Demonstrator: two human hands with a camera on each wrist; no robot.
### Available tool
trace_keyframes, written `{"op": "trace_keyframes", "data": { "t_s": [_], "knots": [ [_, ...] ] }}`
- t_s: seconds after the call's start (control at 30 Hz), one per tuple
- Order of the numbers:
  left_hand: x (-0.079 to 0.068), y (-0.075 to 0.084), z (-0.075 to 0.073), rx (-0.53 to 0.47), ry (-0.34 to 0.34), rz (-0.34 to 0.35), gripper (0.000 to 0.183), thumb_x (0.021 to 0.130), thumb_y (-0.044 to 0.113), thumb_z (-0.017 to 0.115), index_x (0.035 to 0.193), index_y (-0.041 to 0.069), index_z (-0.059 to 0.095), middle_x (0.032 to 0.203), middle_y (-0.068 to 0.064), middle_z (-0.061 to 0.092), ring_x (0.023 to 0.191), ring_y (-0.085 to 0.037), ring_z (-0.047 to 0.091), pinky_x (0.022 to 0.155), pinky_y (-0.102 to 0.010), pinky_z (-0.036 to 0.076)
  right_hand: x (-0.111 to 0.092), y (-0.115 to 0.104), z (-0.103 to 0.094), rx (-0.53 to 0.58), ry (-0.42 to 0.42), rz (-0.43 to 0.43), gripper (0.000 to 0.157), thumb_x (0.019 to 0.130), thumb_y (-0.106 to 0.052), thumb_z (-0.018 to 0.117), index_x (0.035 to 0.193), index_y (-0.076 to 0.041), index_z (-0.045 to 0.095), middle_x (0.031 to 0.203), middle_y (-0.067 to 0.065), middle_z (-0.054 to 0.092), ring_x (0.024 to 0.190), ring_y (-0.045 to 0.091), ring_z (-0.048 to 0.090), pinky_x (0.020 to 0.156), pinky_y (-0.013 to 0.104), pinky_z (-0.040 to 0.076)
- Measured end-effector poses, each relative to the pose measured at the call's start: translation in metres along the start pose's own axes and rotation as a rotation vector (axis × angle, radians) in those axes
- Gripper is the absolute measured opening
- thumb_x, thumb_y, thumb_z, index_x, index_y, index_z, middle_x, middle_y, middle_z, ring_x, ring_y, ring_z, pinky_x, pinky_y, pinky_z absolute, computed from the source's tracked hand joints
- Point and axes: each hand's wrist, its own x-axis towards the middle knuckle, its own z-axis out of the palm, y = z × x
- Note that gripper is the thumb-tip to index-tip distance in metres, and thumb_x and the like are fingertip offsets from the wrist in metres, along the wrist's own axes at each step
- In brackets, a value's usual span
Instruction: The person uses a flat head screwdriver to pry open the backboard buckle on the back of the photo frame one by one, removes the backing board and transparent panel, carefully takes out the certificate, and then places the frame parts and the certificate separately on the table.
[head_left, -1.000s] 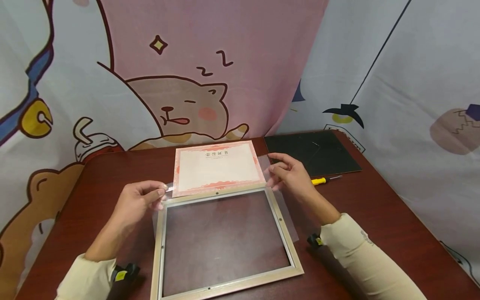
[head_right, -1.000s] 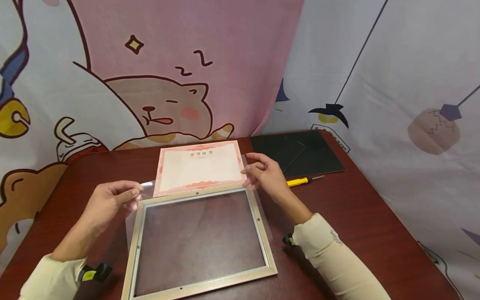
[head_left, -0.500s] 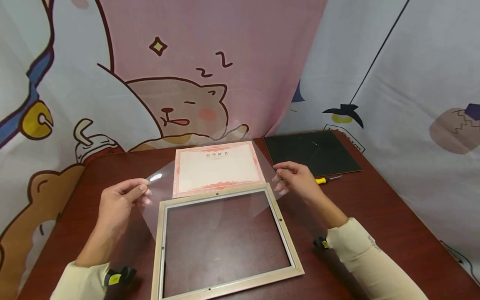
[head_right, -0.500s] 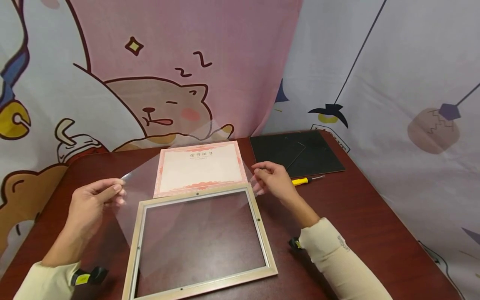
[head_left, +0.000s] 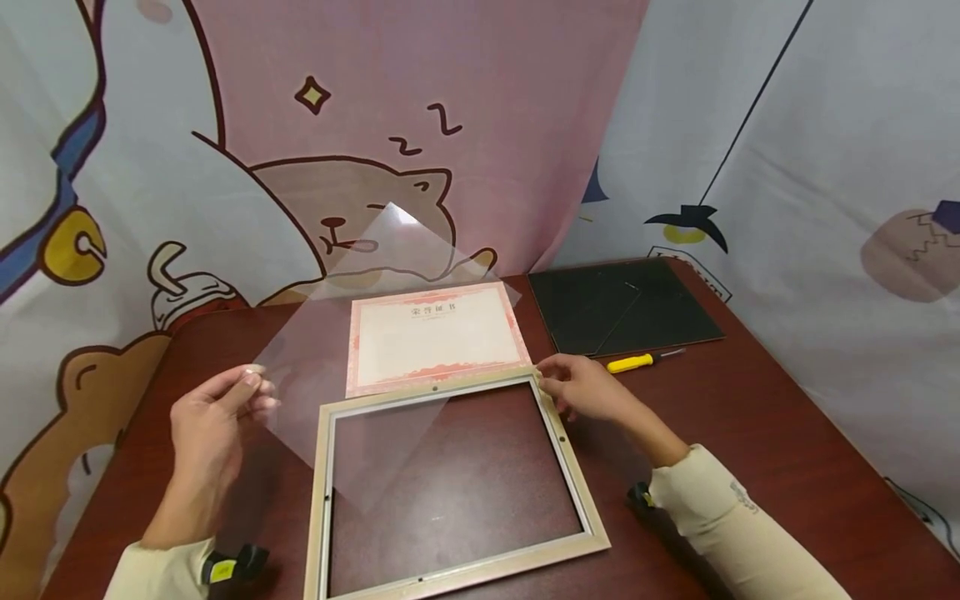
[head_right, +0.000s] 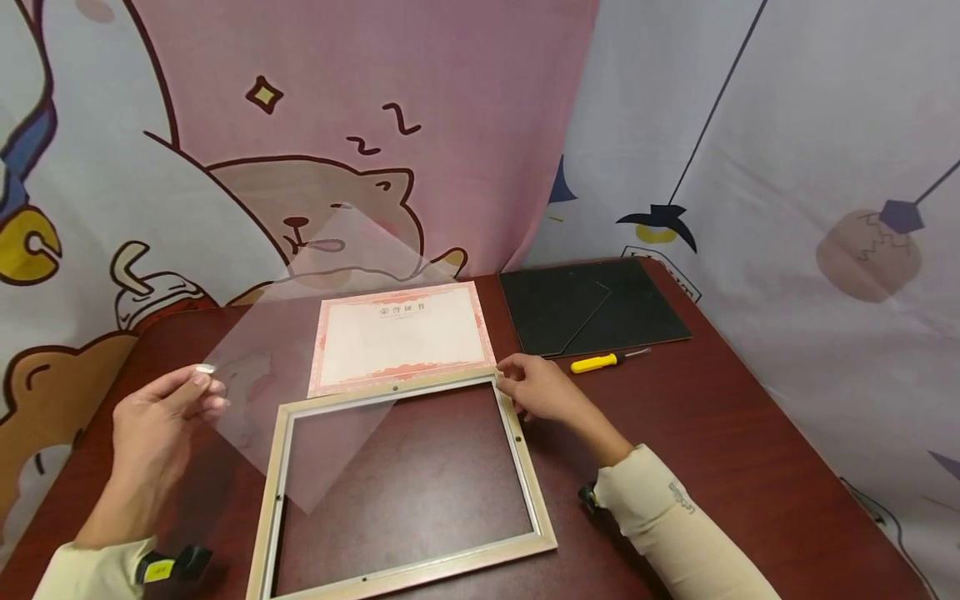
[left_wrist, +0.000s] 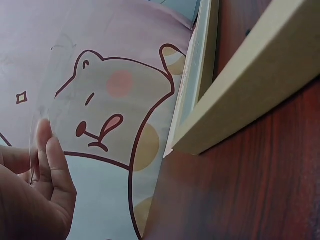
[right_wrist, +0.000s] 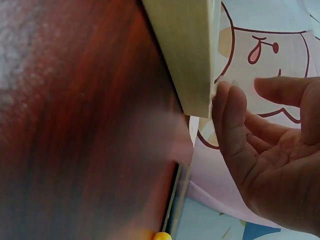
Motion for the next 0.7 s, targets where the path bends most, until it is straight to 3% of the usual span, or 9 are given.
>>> {"op": "trace_keyframes", "data": {
  "t_s": [0.2, 0.3, 0.43, 0.57, 0.7],
  "knots": [
    [0.002, 0.0, -0.007, -0.07, 0.092, -0.055, 0.023, 0.08, 0.009, 0.079, 0.1, -0.002, 0.074, 0.073, -0.008, 0.072, 0.054, -0.019, 0.068, 0.055, -0.028, 0.057, 0.001, 0.001, 0.006, -0.157, 0.014, -0.017, 0.051, 0.093, -0.017, 0.062, 0.139, -0.002, 0.048, 0.085, 0.01, 0.061, 0.058, 0.021, 0.06, 0.053, 0.033, 0.053],
    [0.003, 0.0, -0.011, -0.12, 0.134, -0.067, 0.024, 0.078, 0.009, 0.08, 0.098, -0.002, 0.074, 0.073, -0.01, 0.072, 0.054, -0.02, 0.069, 0.055, -0.03, 0.057, 0.001, 0.001, 0.009, -0.309, 0.036, -0.035, 0.058, 0.092, -0.021, 0.063, 0.143, -0.003, 0.044, 0.103, 0.015, 0.064, 0.078, 0.025, 0.064, 0.069, 0.041, 0.054],
    [0.006, -0.001, -0.016, -0.15, 0.187, -0.082, 0.027, 0.075, 0.009, 0.082, 0.097, -0.003, 0.074, 0.072, -0.011, 0.072, 0.053, -0.021, 0.068, 0.054, -0.031, 0.057, 0.0, 0.002, 0.016, -0.423, 0.039, -0.027, 0.066, 0.09, -0.028, 0.065, 0.148, -0.006, 0.04, 0.121, 0.017, 0.059, 0.099, 0.026, 0.056, 0.082, 0.045, 0.048],
    [0.008, -0.001, -0.021, -0.17, 0.223, -0.096, 0.03, 0.074, 0.011, 0.083, 0.099, -0.002, 0.074, 0.073, -0.011, 0.072, 0.053, -0.022, 0.068, 0.054, -0.031, 0.057, -0.001, 0.003, 0.024, -0.441, 0.025, -0.015, 0.072, 0.089, -0.031, 0.068, 0.15, -0.007, 0.036, 0.117, 0.017, 0.056, 0.087, 0.023, 0.054, 0.07, 0.038, 0.047],
    [0.009, -0.002, -0.025, -0.181, 0.244, -0.102, 0.029, 0.074, 0.012, 0.083, 0.099, -0.001, 0.074, 0.074, -0.01, 0.073, 0.054, -0.022, 0.069, 0.054, -0.031, 0.057, -0.003, 0.002, 0.03, -0.481, 0.044, -0.026, 0.073, 0.089, -0.028, 0.069, 0.15, -0.005, 0.034, 0.12, 0.019, 0.053, 0.083, 0.024, 0.056, 0.068, 0.038, 0.048]
  ]
}}
